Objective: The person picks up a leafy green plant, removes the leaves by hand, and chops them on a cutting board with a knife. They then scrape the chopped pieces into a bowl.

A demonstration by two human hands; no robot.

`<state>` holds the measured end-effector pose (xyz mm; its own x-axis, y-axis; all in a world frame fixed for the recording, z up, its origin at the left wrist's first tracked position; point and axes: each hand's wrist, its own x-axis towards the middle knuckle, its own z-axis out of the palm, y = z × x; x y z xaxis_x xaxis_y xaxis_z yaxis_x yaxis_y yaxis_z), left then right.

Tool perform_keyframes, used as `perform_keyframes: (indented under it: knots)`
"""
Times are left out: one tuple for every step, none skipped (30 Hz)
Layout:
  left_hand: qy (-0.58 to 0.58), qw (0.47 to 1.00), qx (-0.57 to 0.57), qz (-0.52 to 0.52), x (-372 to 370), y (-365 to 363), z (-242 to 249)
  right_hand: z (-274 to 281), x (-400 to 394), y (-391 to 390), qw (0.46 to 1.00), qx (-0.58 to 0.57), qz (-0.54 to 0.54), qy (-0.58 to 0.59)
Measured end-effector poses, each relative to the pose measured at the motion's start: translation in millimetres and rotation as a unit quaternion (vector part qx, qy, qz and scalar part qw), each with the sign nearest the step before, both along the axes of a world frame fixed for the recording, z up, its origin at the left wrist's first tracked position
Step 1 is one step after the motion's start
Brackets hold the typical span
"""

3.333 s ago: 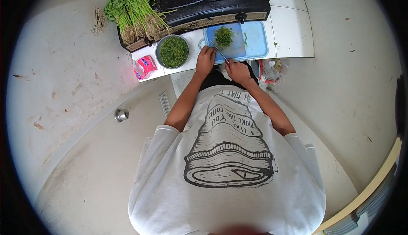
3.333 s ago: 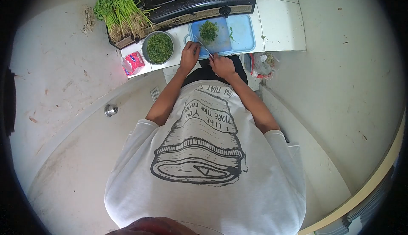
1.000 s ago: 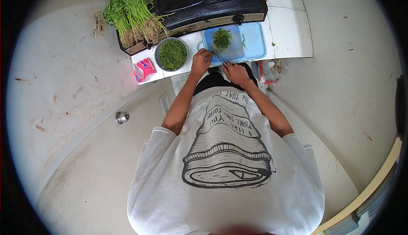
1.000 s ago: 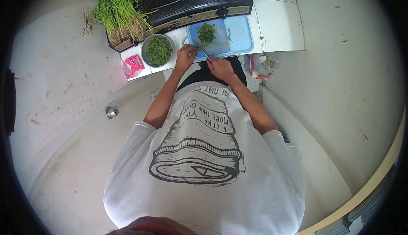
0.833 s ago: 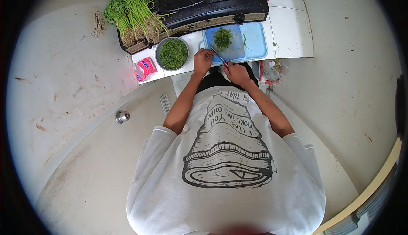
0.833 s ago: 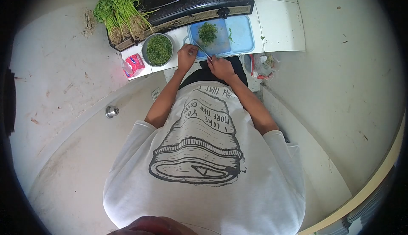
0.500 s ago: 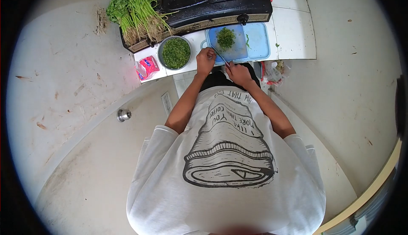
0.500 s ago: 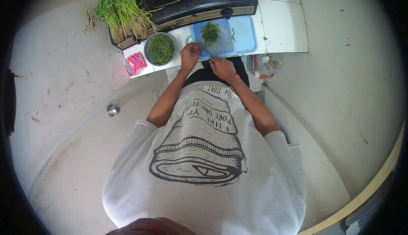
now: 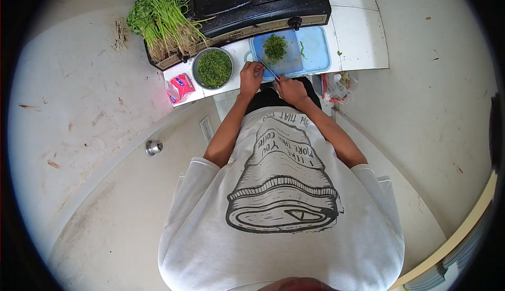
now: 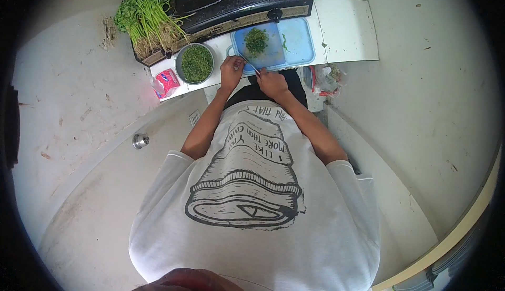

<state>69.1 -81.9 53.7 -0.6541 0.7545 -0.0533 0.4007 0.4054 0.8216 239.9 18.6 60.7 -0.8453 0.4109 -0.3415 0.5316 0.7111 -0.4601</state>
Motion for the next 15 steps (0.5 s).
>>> perform_keyframes:
  knots:
    - [-0.002, 1.0, -0.012, 0.001, -0.2, -0.2, 0.3, -0.2, 0.0, -0.2, 1.0, 0.001, 0.0, -0.001]
    - [-0.001, 1.0, -0.012, 0.002, 0.0, -0.4, 0.4, -0.5, 0.3, 0.0, 1.0, 0.0, 0.001, 0.0]
    - [-0.004, 1.0, -0.007, 0.005, 0.8, -0.1, 1.3, 1.0, 0.4, 0.5, 1.0, 0.004, 0.004, -0.001]
    - [-0.007, 1.0, -0.002, 0.008, 2.1, 0.2, 2.3, 2.8, 1.0, 0.3, 1.0, 0.008, 0.008, -0.002]
    - [-0.006, 1.0, -0.003, 0.01, 3.3, 1.0, 2.9, 4.7, 2.3, 0.0, 1.0, 0.007, 0.009, -0.001]
    - [-0.007, 1.0, -0.001, 0.016, 4.0, 2.0, 1.8, 5.0, 4.7, 0.1, 1.0, 0.009, 0.01, 0.005]
    - [-0.008, 1.0, 0.002, 0.022, 4.3, 2.1, 1.0, 5.2, 6.1, -0.6, 1.0, 0.011, 0.01, 0.01]
    - [-0.008, 1.0, 0.002, 0.022, 4.6, 1.8, 0.4, 5.2, 6.7, -1.4, 1.0, 0.011, 0.01, 0.01]
    - [-0.006, 1.0, 0.002, 0.025, 5.1, 2.3, 0.5, 5.8, 7.5, -1.3, 1.0, 0.008, 0.008, 0.0]
    - [-0.005, 1.0, 0.002, 0.027, 5.7, 2.4, 0.6, 6.3, 8.3, -1.6, 1.0, 0.006, 0.005, -0.01]
    - [-0.005, 1.0, 0.002, 0.028, 5.9, 2.3, 1.1, 6.7, 8.2, -2.2, 1.0, 0.006, 0.006, -0.01]
    - [-0.009, 1.0, -0.004, 0.029, 6.3, 2.1, 1.2, 5.4, 7.9, -3.3, 1.0, 0.008, 0.006, -0.007]
    - [-0.014, 0.999, -0.009, 0.03, 6.6, 2.5, 1.0, 3.9, 7.2, -4.2, 1.0, 0.01, 0.006, -0.004]
    - [-0.014, 0.999, -0.008, 0.029, 6.4, 2.5, 1.1, 1.9, 4.4, -5.3, 1.0, 0.011, 0.005, -0.004]
    - [-0.007, 1.0, -0.002, 0.026, 5.9, 1.5, -1.4, -0.4, -0.1, -5.9, 1.0, 0.008, -0.006, 0.008]
